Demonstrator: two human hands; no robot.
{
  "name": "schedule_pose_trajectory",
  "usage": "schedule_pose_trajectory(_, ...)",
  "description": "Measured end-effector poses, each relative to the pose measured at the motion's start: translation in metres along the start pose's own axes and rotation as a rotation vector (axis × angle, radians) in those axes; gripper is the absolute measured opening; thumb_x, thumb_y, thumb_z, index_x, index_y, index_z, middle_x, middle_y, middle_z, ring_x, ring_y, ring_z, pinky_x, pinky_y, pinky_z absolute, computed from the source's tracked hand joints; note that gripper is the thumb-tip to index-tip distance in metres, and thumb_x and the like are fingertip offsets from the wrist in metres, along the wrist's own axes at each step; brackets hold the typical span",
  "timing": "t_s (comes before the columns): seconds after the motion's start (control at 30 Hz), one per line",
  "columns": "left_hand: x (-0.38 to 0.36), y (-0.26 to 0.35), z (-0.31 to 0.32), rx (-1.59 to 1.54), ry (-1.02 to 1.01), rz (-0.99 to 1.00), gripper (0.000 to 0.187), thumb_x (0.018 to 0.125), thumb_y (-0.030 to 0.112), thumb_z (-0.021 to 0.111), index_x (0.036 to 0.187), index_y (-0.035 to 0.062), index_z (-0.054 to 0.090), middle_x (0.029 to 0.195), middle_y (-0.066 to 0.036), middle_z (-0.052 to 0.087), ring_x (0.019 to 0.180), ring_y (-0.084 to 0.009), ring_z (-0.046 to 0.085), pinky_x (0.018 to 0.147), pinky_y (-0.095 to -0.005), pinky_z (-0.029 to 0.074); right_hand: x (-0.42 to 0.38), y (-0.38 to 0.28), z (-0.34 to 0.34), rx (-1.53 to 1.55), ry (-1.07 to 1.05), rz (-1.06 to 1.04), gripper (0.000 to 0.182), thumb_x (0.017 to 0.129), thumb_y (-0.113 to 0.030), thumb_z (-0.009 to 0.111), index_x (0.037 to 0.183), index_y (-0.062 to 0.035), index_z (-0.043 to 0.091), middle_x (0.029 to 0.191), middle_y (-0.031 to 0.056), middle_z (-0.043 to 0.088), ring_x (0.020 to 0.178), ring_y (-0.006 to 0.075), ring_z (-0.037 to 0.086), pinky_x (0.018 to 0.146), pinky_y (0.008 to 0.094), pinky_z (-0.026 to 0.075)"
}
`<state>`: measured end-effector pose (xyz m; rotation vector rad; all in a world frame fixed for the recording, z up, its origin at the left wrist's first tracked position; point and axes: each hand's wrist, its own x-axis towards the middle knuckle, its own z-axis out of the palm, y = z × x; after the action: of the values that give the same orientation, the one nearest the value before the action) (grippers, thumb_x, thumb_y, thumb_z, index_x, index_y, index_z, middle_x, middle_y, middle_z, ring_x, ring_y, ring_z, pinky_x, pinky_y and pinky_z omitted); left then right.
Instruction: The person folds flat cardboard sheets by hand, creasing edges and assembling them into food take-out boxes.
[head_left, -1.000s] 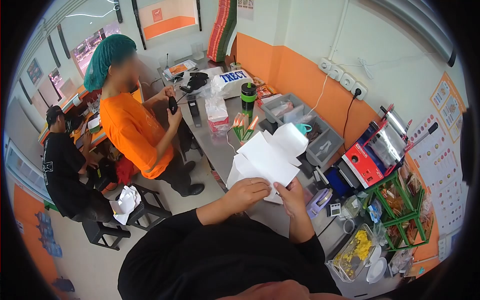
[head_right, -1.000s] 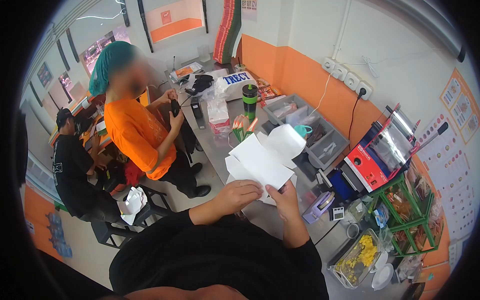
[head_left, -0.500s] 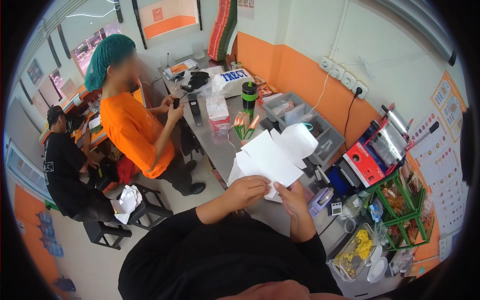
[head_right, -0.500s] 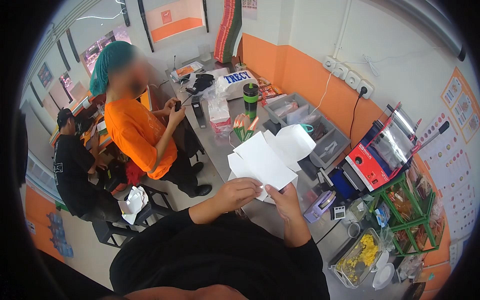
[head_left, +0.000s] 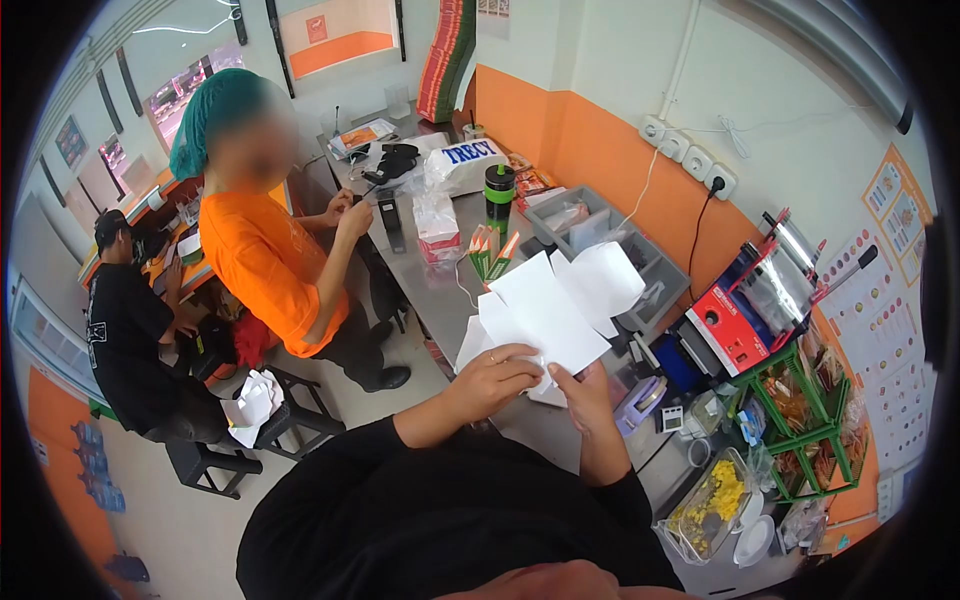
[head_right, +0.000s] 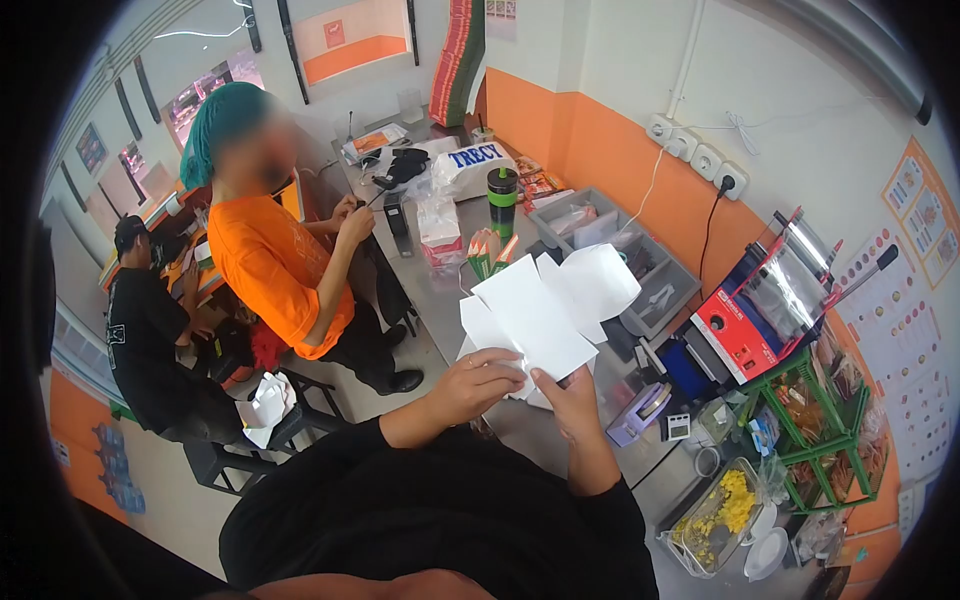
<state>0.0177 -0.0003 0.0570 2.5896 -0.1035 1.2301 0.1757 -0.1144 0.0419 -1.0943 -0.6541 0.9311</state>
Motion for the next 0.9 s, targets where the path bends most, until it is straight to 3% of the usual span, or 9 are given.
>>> schedule_pose_trajectory(0.27, -0.003, -0.002, -0.001, 0.078, -0.043, 0.085, 0.013, 0.074, 0.009, 0.072, 0.086, 0.0081, 0.068, 0.096, 0.000, 0.067, 0.100, -0.0219, 0.062, 0.084, -0.0341, 0.052, 0.001, 0.009, -0.014, 0.009, -0.059, 0.215, 0.031, 0.085, -0.004, 0.067, 0.116, -0.0003, 0.060, 0.101, 0.0047, 0.066, 0.089, 0.0137, 0.063, 0.071, 0.0274, 0.052)
schedule_pose_trajectory(0.43, -0.005, -0.001, 0.001, 0.060, -0.040, 0.065, 0.011, 0.074, 0.009, 0.074, 0.084, 0.0096, 0.068, 0.093, 0.001, 0.066, 0.103, -0.0198, 0.063, 0.090, -0.0365, 0.049, -0.001, 0.011, -0.010, 0.098, -0.060, 0.186, 0.036, 0.087, -0.006, 0.066, 0.122, -0.0020, 0.057, 0.109, 0.0062, 0.065, 0.091, 0.0158, 0.064, 0.071, 0.0275, 0.053)
schedule_pose_trajectory(0.6, -0.006, -0.008, 0.002, -0.152, 0.011, 0.006, 0.014, 0.072, 0.002, 0.076, 0.076, 0.0072, 0.064, 0.088, 0.000, 0.066, 0.104, -0.0215, 0.065, 0.104, -0.0503, 0.042, -0.005, 0.008, -0.005, 0.224, -0.098, 0.233, 0.045, 0.087, -0.002, 0.066, 0.129, -0.0053, 0.051, 0.114, 0.0056, 0.062, 0.096, 0.0159, 0.063, 0.071, 0.0276, 0.053)
schedule_pose_trajectory(0.7, -0.007, -0.008, 0.000, -0.166, 0.011, 0.014, 0.013, 0.073, 0.001, 0.072, 0.081, 0.0074, 0.064, 0.090, -0.001, 0.065, 0.109, -0.0226, 0.062, 0.110, -0.0528, 0.035, -0.005, 0.010, -0.005, 0.238, -0.105, 0.217, 0.050, 0.087, -0.002, 0.066, 0.133, -0.0076, 0.047, 0.115, 0.0048, 0.061, 0.098, 0.0150, 0.063, 0.070, 0.0275, 0.053)
schedule_pose_trajectory(0.9, -0.005, -0.006, 0.003, -0.187, 0.046, -0.062, 0.013, 0.074, 0.000, 0.073, 0.078, 0.0075, 0.063, 0.090, -0.001, 0.065, 0.106, -0.0237, 0.063, 0.111, -0.0521, 0.035, -0.004, 0.009, -0.006, 0.121, -0.101, 0.176, 0.047, 0.089, -0.004, 0.065, 0.132, -0.0075, 0.047, 0.112, 0.0038, 0.060, 0.095, 0.0129, 0.062, 0.069, 0.0266, 0.053)
